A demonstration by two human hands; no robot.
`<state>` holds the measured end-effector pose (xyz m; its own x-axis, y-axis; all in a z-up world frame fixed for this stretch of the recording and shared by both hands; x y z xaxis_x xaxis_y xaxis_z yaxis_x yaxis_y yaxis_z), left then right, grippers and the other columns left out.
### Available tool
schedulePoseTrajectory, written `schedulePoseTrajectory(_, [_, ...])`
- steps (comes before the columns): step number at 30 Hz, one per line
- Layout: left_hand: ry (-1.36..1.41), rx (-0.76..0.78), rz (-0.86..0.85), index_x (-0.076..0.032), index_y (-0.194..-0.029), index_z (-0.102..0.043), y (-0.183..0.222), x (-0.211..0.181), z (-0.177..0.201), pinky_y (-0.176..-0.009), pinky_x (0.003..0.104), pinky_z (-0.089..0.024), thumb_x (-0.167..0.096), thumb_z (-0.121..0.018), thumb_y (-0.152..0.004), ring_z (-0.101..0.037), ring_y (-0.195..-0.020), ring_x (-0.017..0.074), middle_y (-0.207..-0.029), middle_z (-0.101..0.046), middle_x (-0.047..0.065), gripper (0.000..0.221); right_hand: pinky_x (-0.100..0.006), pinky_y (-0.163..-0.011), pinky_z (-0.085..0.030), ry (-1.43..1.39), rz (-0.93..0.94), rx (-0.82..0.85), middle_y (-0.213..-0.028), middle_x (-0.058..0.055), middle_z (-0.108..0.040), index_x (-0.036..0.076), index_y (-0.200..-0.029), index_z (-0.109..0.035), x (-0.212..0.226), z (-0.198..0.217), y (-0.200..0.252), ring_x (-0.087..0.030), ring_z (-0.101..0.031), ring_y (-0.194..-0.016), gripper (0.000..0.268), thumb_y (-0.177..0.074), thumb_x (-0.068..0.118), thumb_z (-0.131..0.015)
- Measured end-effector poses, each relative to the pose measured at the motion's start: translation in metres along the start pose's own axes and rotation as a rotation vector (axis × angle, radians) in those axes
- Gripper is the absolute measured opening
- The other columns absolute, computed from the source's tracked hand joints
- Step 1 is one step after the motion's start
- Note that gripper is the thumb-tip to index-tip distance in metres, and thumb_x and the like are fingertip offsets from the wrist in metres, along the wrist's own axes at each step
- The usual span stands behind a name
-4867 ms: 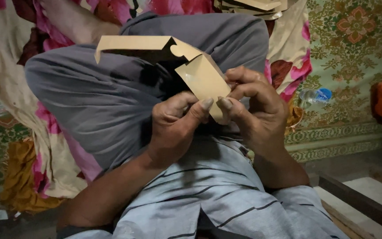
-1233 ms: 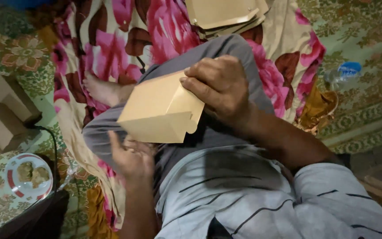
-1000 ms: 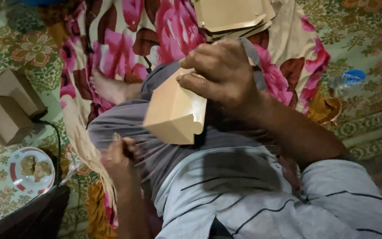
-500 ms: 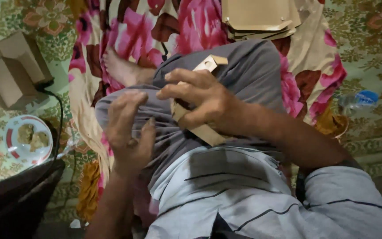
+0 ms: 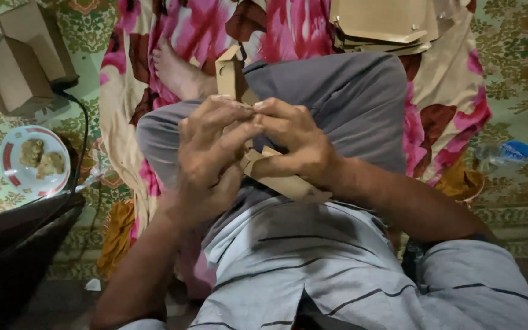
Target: Assembling a cardboard box by folding and tucking its flaps.
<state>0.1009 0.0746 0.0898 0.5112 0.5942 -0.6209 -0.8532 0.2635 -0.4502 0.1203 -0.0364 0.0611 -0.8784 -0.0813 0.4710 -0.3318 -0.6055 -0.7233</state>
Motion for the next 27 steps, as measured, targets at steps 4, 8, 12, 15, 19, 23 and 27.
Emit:
schedulePoseTrajectory(4, [0.039,0.01,0.004,-0.005,-0.118,-0.068,0.0,0.001,0.0,-0.11,0.047,-0.033,0.0,-0.07,-0.077,-0.047,-0.136,0.0336,-0.133,-0.061,0.013,0.041,-0.048,-0.108,-0.045,-0.039,-0.047,0.021,-0.131,-0.014,-0.055,0.009,-0.092,-0.079,0.003,0.003,-0.01,-0.035,-0.05,-0.128,0.01,-0.087,0.002,-0.082])
schedulePoseTrajectory(8, [-0.123,0.003,-0.025,-0.004,-0.101,-0.072,-0.006,-0.003,-0.001,-0.106,0.048,-0.029,-0.012,-0.073,-0.086,-0.045,-0.134,0.0352,-0.132,-0.058,0.015,0.017,-0.054,-0.11,-0.047,-0.172,-0.046,0.018,-0.132,-0.018,-0.053,0.0,-0.093,-0.078,-0.002,0.001,-0.005,-0.039,-0.053,-0.122,0.011,-0.085,0.004,-0.085])
schedulePoseTrajectory(12, [-0.285,0.057,-0.092,-0.006,-0.105,-0.077,-0.001,0.003,-0.014,-0.103,0.052,-0.028,-0.016,-0.071,-0.083,-0.041,-0.136,0.0345,-0.139,-0.055,0.016,0.025,-0.055,-0.129,-0.033,-0.145,-0.174,0.059,-0.149,-0.015,-0.045,0.006,-0.099,-0.084,-0.016,-0.006,0.015,-0.036,-0.034,-0.147,0.011,-0.088,0.009,-0.085])
schedulePoseTrajectory(15, [-0.264,0.106,-0.106,-0.009,-0.101,-0.077,-0.002,0.003,-0.017,-0.104,0.051,-0.027,-0.017,-0.072,-0.083,-0.039,-0.137,0.034,-0.141,-0.052,0.016,0.021,-0.055,-0.13,-0.032,-0.149,-0.169,0.081,-0.151,-0.014,-0.043,0.009,-0.097,-0.084,-0.017,-0.007,0.018,-0.036,-0.031,-0.149,0.009,-0.089,0.011,-0.084])
schedulePoseTrajectory(19, [-0.142,0.123,-0.106,-0.009,-0.088,-0.076,-0.003,0.003,-0.016,-0.108,0.051,-0.027,-0.017,-0.072,-0.081,-0.037,-0.139,0.0328,-0.138,-0.053,0.016,0.011,-0.053,-0.131,-0.031,-0.18,-0.177,0.083,-0.152,-0.011,-0.043,0.011,-0.1,-0.084,-0.016,-0.004,0.017,-0.032,-0.03,-0.149,0.009,-0.094,0.016,-0.079])
schedulePoseTrajectory(23, [-0.03,0.142,-0.068,-0.007,-0.088,-0.074,-0.001,0.006,-0.011,-0.111,0.049,-0.025,-0.013,-0.074,-0.083,-0.039,-0.139,0.032,-0.138,-0.057,0.013,0.008,-0.049,-0.126,-0.045,-0.234,-0.191,0.02,-0.149,-0.017,-0.044,0.003,-0.113,-0.073,-0.022,0.007,0.018,-0.034,-0.044,-0.144,0.025,-0.091,-0.003,-0.083])
schedulePoseTrajectory(27, [0.089,0.136,0.056,-0.007,-0.09,-0.07,0.005,0.02,-0.007,-0.114,0.05,-0.026,-0.008,-0.071,-0.084,-0.039,-0.141,0.0332,-0.136,-0.059,0.011,0.006,-0.038,-0.113,-0.054,-0.497,-0.573,0.008,-0.135,-0.019,-0.062,-0.003,-0.128,-0.06,-0.052,0.017,0.037,-0.028,-0.062,-0.125,0.038,-0.092,-0.006,-0.069])
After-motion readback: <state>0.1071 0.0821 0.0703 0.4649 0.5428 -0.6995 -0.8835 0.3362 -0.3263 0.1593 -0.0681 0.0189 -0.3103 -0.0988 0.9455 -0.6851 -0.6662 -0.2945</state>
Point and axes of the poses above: each hand's wrist, its own y-axis away from the middle knuckle, its own z-axis out of the back of the hand, x = y × z, the point moved 10 cm from there along -y, towards the middle knuckle
